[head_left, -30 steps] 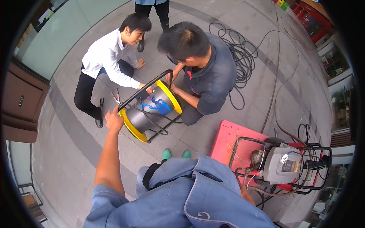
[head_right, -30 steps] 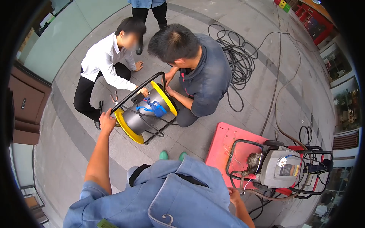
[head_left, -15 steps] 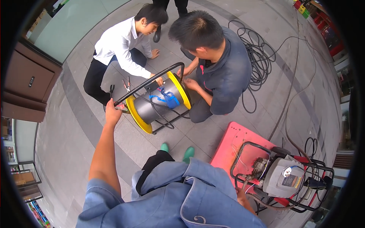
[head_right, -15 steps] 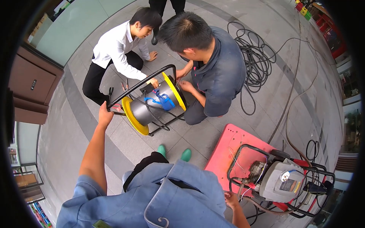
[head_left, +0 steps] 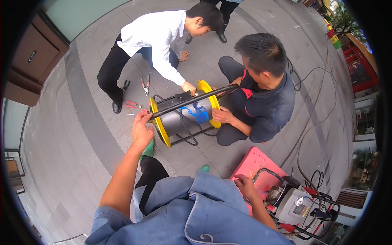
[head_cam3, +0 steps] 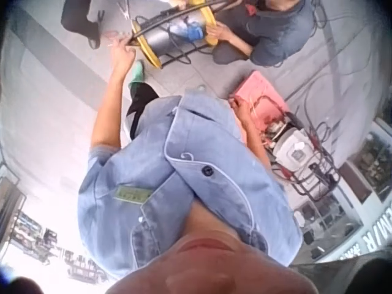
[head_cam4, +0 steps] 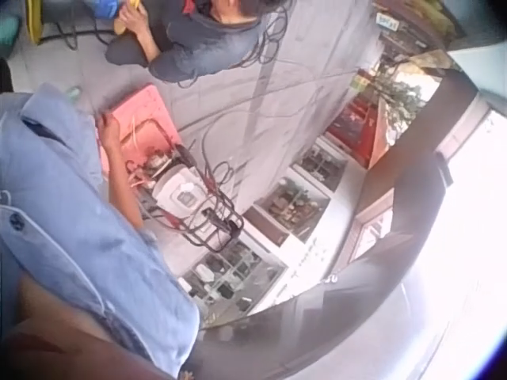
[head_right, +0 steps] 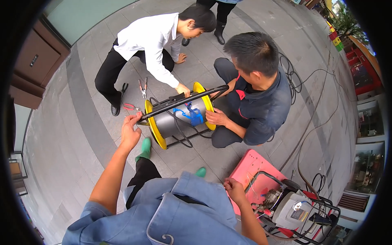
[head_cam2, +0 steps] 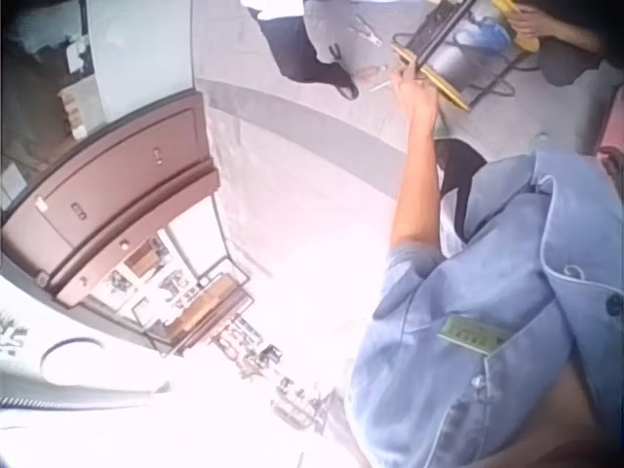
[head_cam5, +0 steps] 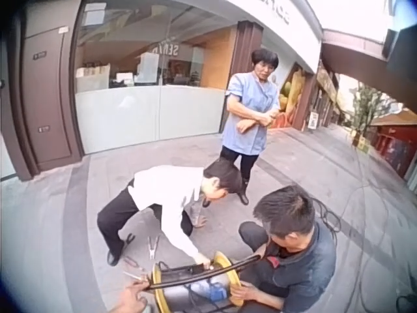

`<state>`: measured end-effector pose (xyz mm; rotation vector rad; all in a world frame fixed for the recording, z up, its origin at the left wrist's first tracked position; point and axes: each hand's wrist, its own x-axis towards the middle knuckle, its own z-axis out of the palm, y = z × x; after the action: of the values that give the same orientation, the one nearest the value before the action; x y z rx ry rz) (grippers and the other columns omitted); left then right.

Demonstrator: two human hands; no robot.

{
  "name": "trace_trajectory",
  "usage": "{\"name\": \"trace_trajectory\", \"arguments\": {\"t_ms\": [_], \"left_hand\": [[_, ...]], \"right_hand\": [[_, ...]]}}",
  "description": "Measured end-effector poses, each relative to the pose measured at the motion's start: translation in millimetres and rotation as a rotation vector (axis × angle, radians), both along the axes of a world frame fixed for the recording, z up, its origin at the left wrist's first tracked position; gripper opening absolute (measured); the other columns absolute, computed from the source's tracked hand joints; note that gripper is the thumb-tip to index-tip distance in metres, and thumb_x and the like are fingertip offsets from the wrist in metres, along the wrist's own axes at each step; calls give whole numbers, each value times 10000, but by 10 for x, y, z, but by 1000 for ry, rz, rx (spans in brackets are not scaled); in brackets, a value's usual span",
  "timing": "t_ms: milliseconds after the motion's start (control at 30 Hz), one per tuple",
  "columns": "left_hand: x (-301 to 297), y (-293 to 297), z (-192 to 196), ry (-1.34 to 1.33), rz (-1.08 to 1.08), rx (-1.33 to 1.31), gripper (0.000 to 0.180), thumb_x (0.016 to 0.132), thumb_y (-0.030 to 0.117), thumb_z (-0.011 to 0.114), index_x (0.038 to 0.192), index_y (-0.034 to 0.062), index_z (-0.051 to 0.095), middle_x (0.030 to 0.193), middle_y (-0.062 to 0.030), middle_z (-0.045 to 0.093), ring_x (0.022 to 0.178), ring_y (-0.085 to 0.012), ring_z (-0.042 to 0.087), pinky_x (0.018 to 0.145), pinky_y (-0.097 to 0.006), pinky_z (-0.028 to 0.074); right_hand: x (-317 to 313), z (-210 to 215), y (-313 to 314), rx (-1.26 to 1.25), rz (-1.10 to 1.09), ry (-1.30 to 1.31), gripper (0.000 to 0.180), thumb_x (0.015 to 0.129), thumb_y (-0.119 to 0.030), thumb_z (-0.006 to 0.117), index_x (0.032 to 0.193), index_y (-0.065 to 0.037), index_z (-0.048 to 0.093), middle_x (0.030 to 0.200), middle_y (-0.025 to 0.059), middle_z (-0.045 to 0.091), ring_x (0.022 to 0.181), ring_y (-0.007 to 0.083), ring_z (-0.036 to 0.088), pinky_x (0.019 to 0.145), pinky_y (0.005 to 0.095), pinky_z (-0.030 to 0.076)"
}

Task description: Collaborative assembly and repair of a large industrial cable reel using manual tools.

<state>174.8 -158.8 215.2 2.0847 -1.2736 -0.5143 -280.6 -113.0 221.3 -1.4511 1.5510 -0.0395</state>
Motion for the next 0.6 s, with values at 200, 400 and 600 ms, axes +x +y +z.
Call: {"name": "trace_trajectory", "arguments": {"t_ms": [200,400,600], "left_hand": [[208,83,-37,231,-170,-73,465,617,-67,505,1068,2,594,1068,-176,510,997,-331,497,859,-350,427],[599,111,-103,541,-305,-56,413,658,-35,500,1064,-17,574,1140,-164,517,1056,-319,502,900,-348,416],[771,288,-266,783,-214,-156,345,681,-14,485,1009,-15,593,1064,-158,572,991,-325,538,880,-374,424]], "right_hand": [[2473,531,-1012,-551,220,-101,173,799,-40,577,965,3,589,856,160,608,773,288,603,684,344,480],[3912,455,-1604,-776,552,-85,145,775,-28,590,919,-12,591,835,148,599,761,314,579,676,374,462],[4123,83,-1637,-568,647,100,117,792,-146,616,826,-34,622,751,129,618,653,287,597,576,368,462]]}}
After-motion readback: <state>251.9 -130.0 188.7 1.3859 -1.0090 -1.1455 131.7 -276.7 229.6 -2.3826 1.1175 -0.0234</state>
